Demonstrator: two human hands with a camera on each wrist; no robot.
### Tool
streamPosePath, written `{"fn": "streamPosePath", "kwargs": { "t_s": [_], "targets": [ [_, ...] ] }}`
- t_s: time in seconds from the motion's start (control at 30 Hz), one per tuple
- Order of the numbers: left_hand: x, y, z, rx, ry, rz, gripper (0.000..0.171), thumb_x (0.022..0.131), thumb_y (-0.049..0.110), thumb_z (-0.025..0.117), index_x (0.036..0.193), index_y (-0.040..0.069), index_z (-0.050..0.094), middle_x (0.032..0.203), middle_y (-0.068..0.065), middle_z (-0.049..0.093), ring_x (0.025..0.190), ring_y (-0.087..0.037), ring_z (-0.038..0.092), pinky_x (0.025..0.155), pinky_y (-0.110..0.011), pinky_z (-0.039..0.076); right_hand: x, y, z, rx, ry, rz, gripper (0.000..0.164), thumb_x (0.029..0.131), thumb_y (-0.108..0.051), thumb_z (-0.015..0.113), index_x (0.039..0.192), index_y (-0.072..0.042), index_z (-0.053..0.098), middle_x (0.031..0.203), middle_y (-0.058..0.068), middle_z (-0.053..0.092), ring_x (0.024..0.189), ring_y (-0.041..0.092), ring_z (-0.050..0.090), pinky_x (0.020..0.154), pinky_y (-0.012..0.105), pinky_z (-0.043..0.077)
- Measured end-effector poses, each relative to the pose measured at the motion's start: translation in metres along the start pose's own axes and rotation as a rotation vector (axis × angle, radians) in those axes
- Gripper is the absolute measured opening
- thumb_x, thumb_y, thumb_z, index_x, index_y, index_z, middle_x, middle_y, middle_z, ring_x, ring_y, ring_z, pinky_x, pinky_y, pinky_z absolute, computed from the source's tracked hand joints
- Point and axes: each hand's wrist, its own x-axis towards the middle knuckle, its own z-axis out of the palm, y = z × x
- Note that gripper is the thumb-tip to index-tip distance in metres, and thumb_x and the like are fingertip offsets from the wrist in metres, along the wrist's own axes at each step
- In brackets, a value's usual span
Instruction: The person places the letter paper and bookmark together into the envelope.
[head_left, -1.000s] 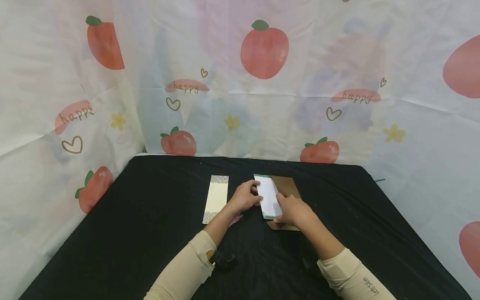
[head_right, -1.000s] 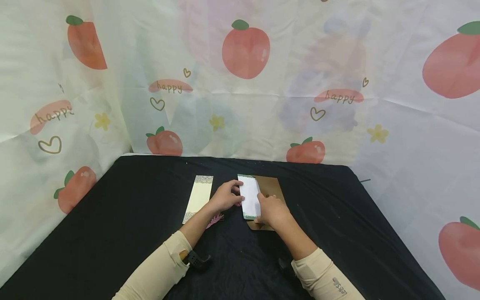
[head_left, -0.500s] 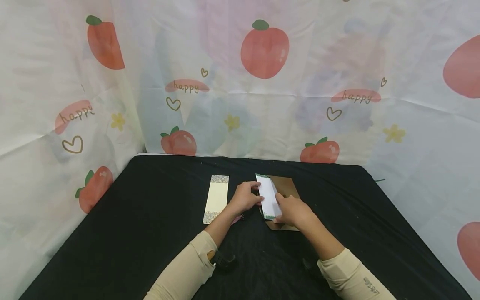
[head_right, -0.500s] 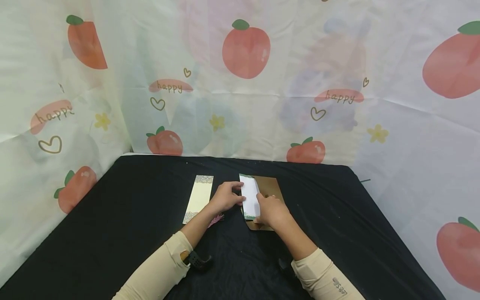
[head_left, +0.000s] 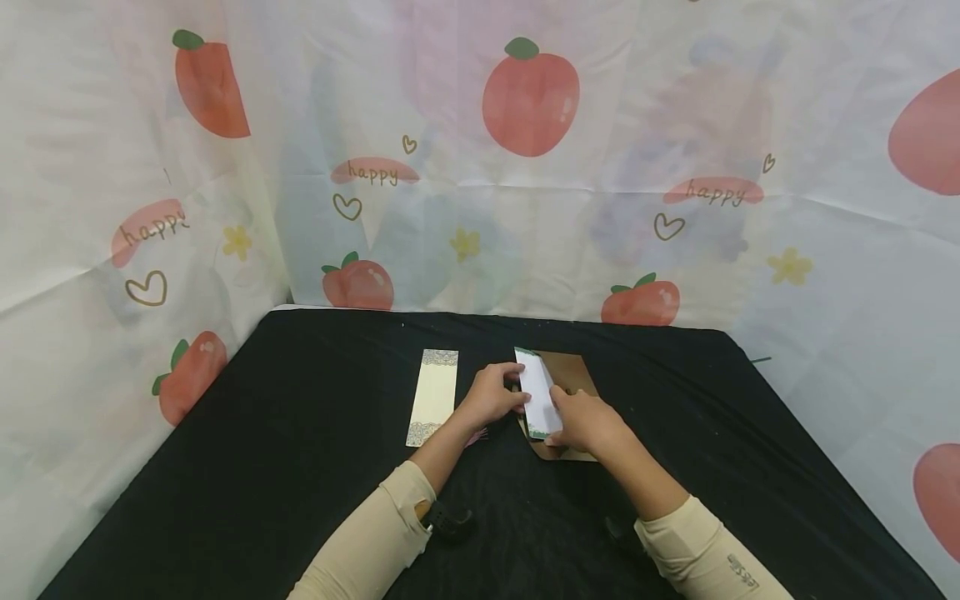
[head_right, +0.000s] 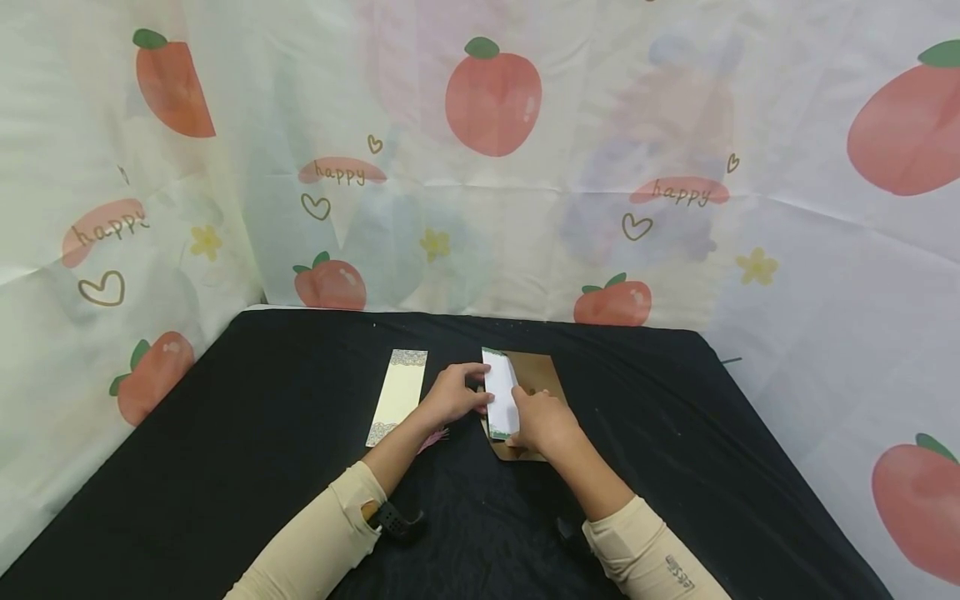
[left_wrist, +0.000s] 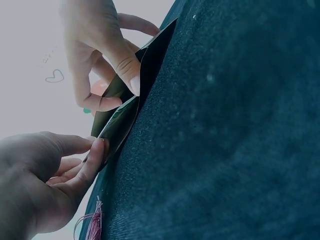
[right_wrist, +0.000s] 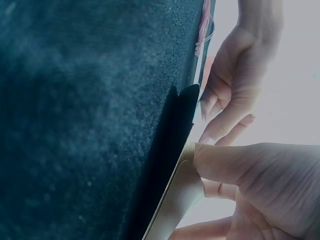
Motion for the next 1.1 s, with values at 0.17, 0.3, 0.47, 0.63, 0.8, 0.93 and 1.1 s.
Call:
{"fn": "streamPosePath", "kwargs": {
  "t_s": [0.17, 0.3, 0.47, 0.63, 0.8, 0.93, 1.1],
  "targets": [
    [-0.0003, 0.0006, 0.0005, -0.016, -0.021, -0.017, 0.054, 0.089, -0.005, 0.078, 0.140, -0.005, 0.059, 0.113, -0.018, 0.069, 0.063, -0.018, 0.072, 0.059, -0.027, 0.060, 0.0000, -0.0003, -0.0010, 0.006, -0.010, 0.006, 0.078, 0.082, -0.033, 0.090, 0.141, 0.002, 0.052, 0.108, 0.024, 0.066, 0.092, 0.035, 0.066, 0.074, 0.052, 0.056],
    [-0.0008, -0.0003, 0.0006, -0.026, -0.027, -0.020, 0.055, 0.089, -0.007, 0.077, 0.141, -0.006, 0.059, 0.112, -0.018, 0.068, 0.063, -0.019, 0.071, 0.058, -0.028, 0.060, 0.0000, -0.0008, -0.0015, 0.011, -0.017, 0.007, 0.079, 0.083, -0.033, 0.090, 0.142, 0.002, 0.052, 0.110, 0.025, 0.065, 0.092, 0.035, 0.066, 0.075, 0.051, 0.057],
    [-0.0014, -0.0018, 0.0013, -0.039, -0.018, -0.019, 0.055, 0.088, -0.009, 0.077, 0.140, -0.006, 0.059, 0.111, -0.018, 0.068, 0.062, -0.020, 0.071, 0.057, -0.028, 0.060, 0.0003, -0.0011, -0.0015, 0.007, -0.023, 0.002, 0.081, 0.083, -0.034, 0.089, 0.144, 0.003, 0.051, 0.114, 0.026, 0.065, 0.095, 0.037, 0.066, 0.077, 0.052, 0.057],
    [-0.0013, -0.0029, 0.0035, -0.072, -0.017, -0.037, 0.056, 0.088, -0.010, 0.076, 0.141, -0.005, 0.058, 0.111, -0.017, 0.067, 0.062, -0.020, 0.071, 0.057, -0.028, 0.060, 0.0007, -0.0011, -0.0017, 0.008, -0.023, -0.012, 0.077, 0.084, -0.035, 0.089, 0.141, 0.002, 0.052, 0.110, 0.024, 0.065, 0.094, 0.037, 0.066, 0.076, 0.052, 0.056],
    [-0.0027, -0.0009, 0.0045, -0.079, -0.022, -0.045, 0.056, 0.089, -0.010, 0.076, 0.142, -0.005, 0.058, 0.113, -0.018, 0.067, 0.064, -0.022, 0.072, 0.058, -0.029, 0.061, 0.0008, -0.0009, -0.0017, 0.017, -0.017, -0.024, 0.072, 0.083, -0.034, 0.089, 0.136, 0.000, 0.054, 0.104, 0.021, 0.065, 0.090, 0.036, 0.066, 0.074, 0.051, 0.055],
    [-0.0030, -0.0005, 0.0056, -0.078, -0.020, -0.047, 0.056, 0.089, -0.009, 0.076, 0.142, -0.005, 0.058, 0.111, -0.017, 0.068, 0.065, -0.022, 0.072, 0.058, -0.029, 0.061, 0.0002, -0.0013, -0.0013, 0.013, -0.012, -0.032, 0.070, 0.084, -0.035, 0.089, 0.134, 0.000, 0.054, 0.101, 0.020, 0.064, 0.089, 0.035, 0.066, 0.072, 0.050, 0.055],
    [-0.0036, 0.0004, 0.0066, -0.078, -0.021, -0.047, 0.055, 0.090, -0.009, 0.076, 0.142, -0.005, 0.058, 0.110, -0.016, 0.067, 0.067, -0.021, 0.072, 0.059, -0.029, 0.061, 0.0000, -0.0029, -0.0024, 0.025, -0.012, -0.023, 0.069, 0.083, -0.035, 0.089, 0.133, -0.001, 0.055, 0.101, 0.019, 0.064, 0.088, 0.035, 0.066, 0.072, 0.050, 0.055]
  ]
}}
